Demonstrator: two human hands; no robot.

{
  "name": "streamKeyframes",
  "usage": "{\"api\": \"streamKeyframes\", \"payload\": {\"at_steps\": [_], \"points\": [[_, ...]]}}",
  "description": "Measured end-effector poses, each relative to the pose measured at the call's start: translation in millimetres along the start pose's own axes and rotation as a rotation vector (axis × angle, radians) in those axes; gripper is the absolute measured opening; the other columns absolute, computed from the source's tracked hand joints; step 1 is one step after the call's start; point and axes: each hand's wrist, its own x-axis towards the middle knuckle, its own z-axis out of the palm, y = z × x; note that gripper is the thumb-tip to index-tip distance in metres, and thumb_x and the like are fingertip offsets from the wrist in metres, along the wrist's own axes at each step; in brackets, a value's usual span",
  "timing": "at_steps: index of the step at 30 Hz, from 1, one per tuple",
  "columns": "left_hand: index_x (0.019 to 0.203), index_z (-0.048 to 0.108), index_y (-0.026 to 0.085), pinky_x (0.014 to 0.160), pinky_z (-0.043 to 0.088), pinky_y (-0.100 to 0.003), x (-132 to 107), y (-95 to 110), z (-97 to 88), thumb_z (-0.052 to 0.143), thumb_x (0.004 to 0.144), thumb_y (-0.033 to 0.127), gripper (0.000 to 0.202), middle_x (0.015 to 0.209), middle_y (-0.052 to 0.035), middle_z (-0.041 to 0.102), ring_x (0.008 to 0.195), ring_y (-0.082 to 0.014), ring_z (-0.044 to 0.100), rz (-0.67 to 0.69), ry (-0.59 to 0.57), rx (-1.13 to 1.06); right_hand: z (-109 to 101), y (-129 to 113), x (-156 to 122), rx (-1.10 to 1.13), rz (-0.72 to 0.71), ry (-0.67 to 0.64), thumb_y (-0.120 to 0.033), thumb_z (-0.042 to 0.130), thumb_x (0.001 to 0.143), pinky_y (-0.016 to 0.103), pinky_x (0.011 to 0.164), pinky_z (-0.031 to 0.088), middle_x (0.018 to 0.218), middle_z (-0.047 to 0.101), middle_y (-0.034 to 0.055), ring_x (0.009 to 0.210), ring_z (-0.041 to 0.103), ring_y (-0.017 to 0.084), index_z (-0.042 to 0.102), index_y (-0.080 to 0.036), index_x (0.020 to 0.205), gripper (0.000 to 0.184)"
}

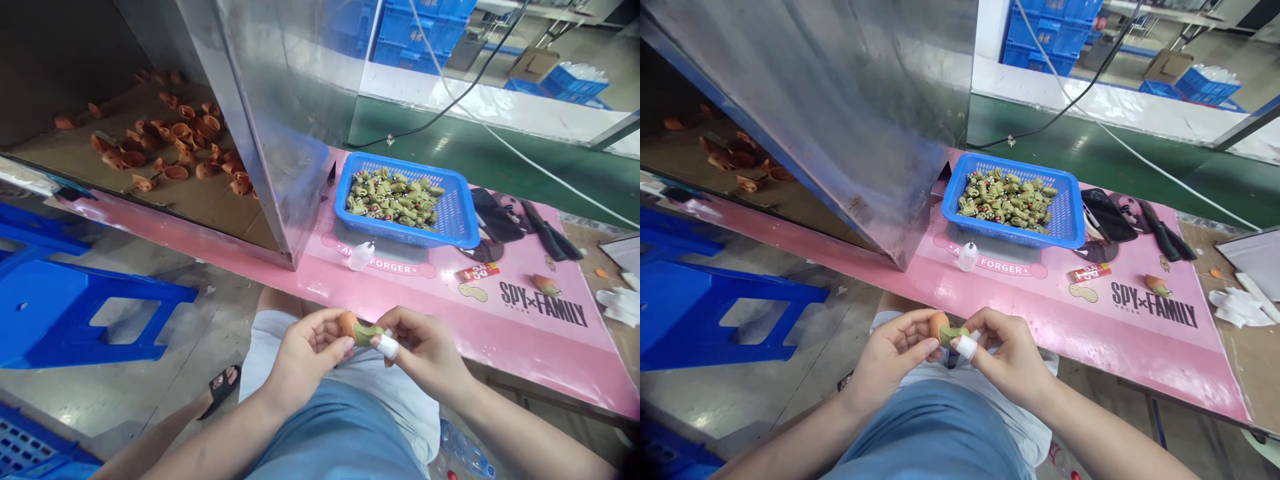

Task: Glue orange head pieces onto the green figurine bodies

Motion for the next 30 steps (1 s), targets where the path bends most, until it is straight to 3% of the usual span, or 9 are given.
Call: {"api": "streamKeyframes", "payload": {"at_steps": [4,12,19,24,30], "points": [[0.093,0.057,0.013,0.064,0.047,-0.019,-3,-1,-1.0,0.062,0.069,0.020,0.026,0.074,-0.0008,0.061,0.067,-0.0084,0.055,0.042,-0.016,0.074,1,2,-2,-0.008,-0.019,-0.004,-0.030,0.064,0.070,0.019,0.042,0.040,0.053,0.054,-0.0013,0.046,0.049,0.009,0.055,-0.013,0.073,0.019],[0.099,0.054,0.022,0.070,0.047,-0.017,-6,-7,-4.1,0.057,0.073,0.017,0.026,0.082,0.0030,0.062,0.073,-0.0075,0.057,0.309,0.032,0.341,1,9,-3,0.001,-0.079,-0.011,-0.025,0.060,0.074,0.021,0.048,0.046,0.066,0.058,0.0007,0.052,0.053,0.010,0.057,-0.016,0.085,0.015],[0.099,0.054,0.024,0.071,0.048,-0.015,-6,-9,-3.7,0.056,0.074,0.016,0.027,0.082,0.0047,0.062,0.074,-0.0064,0.058,0.400,0.041,0.411,1,11,-5,0.023,-0.113,-0.026,-0.022,0.059,0.075,0.020,0.050,0.046,0.071,0.059,0.0009,0.054,0.054,0.008,0.056,-0.017,0.088,0.015],[0.099,0.053,0.025,0.072,0.048,-0.016,-7,-9,-4.3,0.057,0.074,0.019,0.026,0.083,0.0046,0.062,0.074,-0.0069,0.058,0.386,0.051,0.426,1,12,-4,0.050,-0.110,-0.020,-0.021,0.059,0.075,0.019,0.051,0.046,0.071,0.059,0.0007,0.055,0.055,0.008,0.056,-0.017,0.088,0.014],[0.084,0.058,0.021,0.071,0.046,-0.017,-3,-6,-16.4,0.057,0.073,0.026,0.012,0.080,0.0010,0.063,0.077,-0.0108,0.058,0.188,-0.004,0.395,-5,11,2,0.043,-0.083,-0.059,-0.026,0.062,0.072,0.019,0.053,0.045,0.070,0.061,0.0031,0.057,0.055,0.010,0.059,-0.014,0.088,0.020]]}}
